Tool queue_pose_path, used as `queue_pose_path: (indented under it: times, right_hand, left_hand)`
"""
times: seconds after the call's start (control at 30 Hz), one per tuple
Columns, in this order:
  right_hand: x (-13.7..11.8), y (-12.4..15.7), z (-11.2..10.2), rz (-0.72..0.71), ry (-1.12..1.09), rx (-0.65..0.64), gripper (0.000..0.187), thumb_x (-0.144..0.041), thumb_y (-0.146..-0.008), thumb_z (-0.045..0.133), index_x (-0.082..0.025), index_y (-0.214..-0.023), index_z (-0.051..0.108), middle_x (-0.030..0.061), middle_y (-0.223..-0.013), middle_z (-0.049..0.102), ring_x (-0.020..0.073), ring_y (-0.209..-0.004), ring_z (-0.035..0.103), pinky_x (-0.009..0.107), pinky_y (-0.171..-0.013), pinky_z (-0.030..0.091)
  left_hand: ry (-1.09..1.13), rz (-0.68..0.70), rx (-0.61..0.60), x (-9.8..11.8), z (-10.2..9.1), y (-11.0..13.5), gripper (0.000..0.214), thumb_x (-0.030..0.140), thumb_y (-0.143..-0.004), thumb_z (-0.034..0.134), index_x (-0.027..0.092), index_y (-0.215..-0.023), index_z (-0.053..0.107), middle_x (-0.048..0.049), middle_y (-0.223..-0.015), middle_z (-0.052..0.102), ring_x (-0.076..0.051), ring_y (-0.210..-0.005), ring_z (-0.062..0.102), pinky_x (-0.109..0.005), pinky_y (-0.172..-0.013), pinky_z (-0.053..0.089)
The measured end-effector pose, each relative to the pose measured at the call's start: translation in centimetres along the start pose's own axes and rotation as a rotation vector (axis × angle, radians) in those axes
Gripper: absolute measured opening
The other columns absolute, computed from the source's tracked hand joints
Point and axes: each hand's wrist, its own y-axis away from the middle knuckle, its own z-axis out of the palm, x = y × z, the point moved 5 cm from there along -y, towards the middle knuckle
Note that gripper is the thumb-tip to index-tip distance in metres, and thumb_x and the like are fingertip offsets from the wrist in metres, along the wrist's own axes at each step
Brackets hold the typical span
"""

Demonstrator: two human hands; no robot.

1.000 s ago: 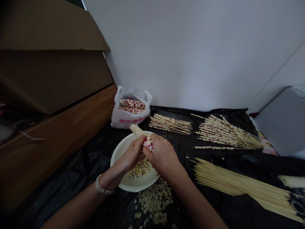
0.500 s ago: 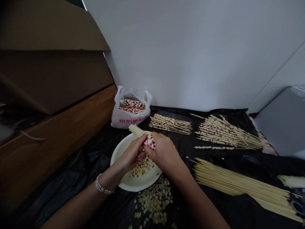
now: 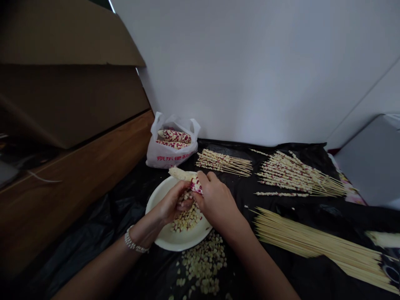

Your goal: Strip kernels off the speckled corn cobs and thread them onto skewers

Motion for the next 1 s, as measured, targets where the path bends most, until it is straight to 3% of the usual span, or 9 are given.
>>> queue_pose_path:
  times: [0.17, 0.4, 0.63, 0.83, 1.0]
  right_hand:
    - [-0.6, 0.2, 0.2, -0.009, 0.042, -0.019, 0.051, -0.023, -0.092, 0.063, -0.01, -0.139, 0.052, 0.0178, -0.114, 0.062, 0.032, -0.101, 0.064, 0.044, -0.084, 0.053]
    - [0.7, -0.3, 0.3, -0.044, -0.141, 0.056, 0.036, -0.024, -0.087, 0.068, -0.013, -0.122, 0.062, 0.0132, -0.106, 0.067, 0.0293, -0.1, 0.065, 0.044, -0.091, 0.051]
    - [1.3, -0.4, -0.7, -0.078, -0.206, 0.103, 0.029, -0.024, -0.086, 0.071, -0.016, -0.113, 0.066, 0.0113, -0.108, 0.069, 0.0274, -0.098, 0.065, 0.043, -0.09, 0.051]
    - [1.2, -0.3, -0.2, -0.073, -0.19, 0.088, 0.039, -0.024, -0.087, 0.069, -0.016, -0.125, 0.062, 0.0141, -0.115, 0.067, 0.0298, -0.111, 0.063, 0.045, -0.095, 0.05]
    - [0.3, 0.0, 0.2, -0.056, -0.053, 0.027, 0.047, -0.022, -0.091, 0.063, -0.014, -0.136, 0.055, 0.0173, -0.118, 0.062, 0.0315, -0.109, 0.063, 0.046, -0.092, 0.052]
  left_hand:
    - [0.088, -0.073, 0.023, -0.2, -0.4, -0.1, 0.016, 0.03, -0.067, 0.058, 0.018, -0.064, 0.049, 0.0052, -0.054, 0.042, -0.003, -0.041, 0.021, -0.018, -0.039, 0.009]
    - [0.087, -0.14, 0.061, -0.5, -0.8, -0.1, 0.013, 0.025, -0.065, 0.054, 0.017, -0.057, 0.047, 0.0063, -0.048, 0.036, -0.002, -0.038, 0.021, -0.017, -0.037, 0.012]
    - [0.12, -0.051, 0.014, 0.2, 0.0, 0.2, 0.023, 0.037, -0.077, 0.063, 0.015, -0.074, 0.056, 0.0016, -0.063, 0.052, -0.002, -0.041, 0.027, -0.016, -0.039, 0.011]
    - [0.088, -0.066, 0.047, -0.2, -0.1, 0.0, 0.026, 0.04, -0.077, 0.063, 0.017, -0.073, 0.052, 0.0036, -0.06, 0.049, -0.002, -0.04, 0.024, -0.017, -0.038, 0.01]
    - [0.135, -0.098, 0.035, 0.1, -0.2, 0.0, 0.019, 0.031, -0.072, 0.063, 0.017, -0.072, 0.051, 0.0051, -0.059, 0.045, -0.002, -0.041, 0.024, -0.015, -0.038, 0.011]
